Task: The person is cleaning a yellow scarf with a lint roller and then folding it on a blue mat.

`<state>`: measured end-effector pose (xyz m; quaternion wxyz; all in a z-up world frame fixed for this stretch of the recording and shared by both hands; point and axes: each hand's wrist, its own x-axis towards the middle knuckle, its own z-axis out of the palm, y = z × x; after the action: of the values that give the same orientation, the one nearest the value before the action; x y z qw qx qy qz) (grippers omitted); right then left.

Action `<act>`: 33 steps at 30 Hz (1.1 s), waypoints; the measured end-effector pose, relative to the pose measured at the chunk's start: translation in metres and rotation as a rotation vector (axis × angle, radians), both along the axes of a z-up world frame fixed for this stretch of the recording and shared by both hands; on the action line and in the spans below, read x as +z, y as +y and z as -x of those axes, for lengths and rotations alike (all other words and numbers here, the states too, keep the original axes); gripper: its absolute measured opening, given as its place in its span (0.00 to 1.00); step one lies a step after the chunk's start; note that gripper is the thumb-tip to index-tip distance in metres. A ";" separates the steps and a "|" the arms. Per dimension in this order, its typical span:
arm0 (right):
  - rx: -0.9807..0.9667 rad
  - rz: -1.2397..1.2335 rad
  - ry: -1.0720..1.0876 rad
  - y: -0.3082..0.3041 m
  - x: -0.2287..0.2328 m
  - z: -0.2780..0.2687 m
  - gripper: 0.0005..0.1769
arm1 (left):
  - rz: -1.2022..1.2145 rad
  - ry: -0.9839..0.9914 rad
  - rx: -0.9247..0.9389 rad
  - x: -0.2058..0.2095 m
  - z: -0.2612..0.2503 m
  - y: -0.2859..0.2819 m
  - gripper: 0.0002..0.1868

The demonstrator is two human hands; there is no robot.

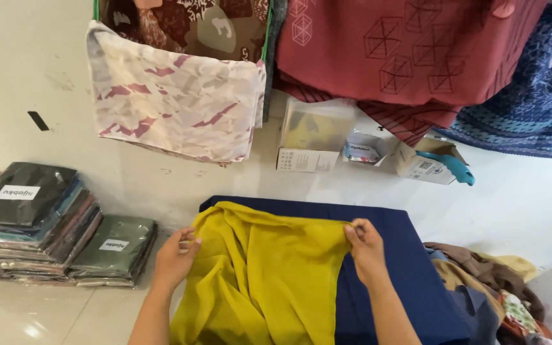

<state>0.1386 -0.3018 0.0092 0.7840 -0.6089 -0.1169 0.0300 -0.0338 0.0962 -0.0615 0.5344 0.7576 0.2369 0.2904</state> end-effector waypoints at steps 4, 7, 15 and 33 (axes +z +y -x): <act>-0.060 0.007 0.000 -0.043 0.034 0.031 0.09 | -0.111 0.026 -0.075 0.028 0.005 -0.024 0.23; -0.092 0.189 0.127 -0.079 0.044 0.048 0.20 | -0.291 -0.034 -0.133 0.042 0.006 -0.050 0.22; -0.099 0.337 -0.089 -0.106 0.032 0.086 0.06 | -0.881 -0.132 -0.417 0.076 -0.027 -0.146 0.40; -0.521 0.271 -0.395 -0.170 0.034 0.073 0.06 | -1.038 -0.045 -0.346 0.105 -0.025 -0.137 0.22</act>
<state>0.0654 -0.4721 0.0432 0.6398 -0.7107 -0.1020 -0.2741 -0.0088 -0.0406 0.0435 0.1352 0.9434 -0.0771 0.2930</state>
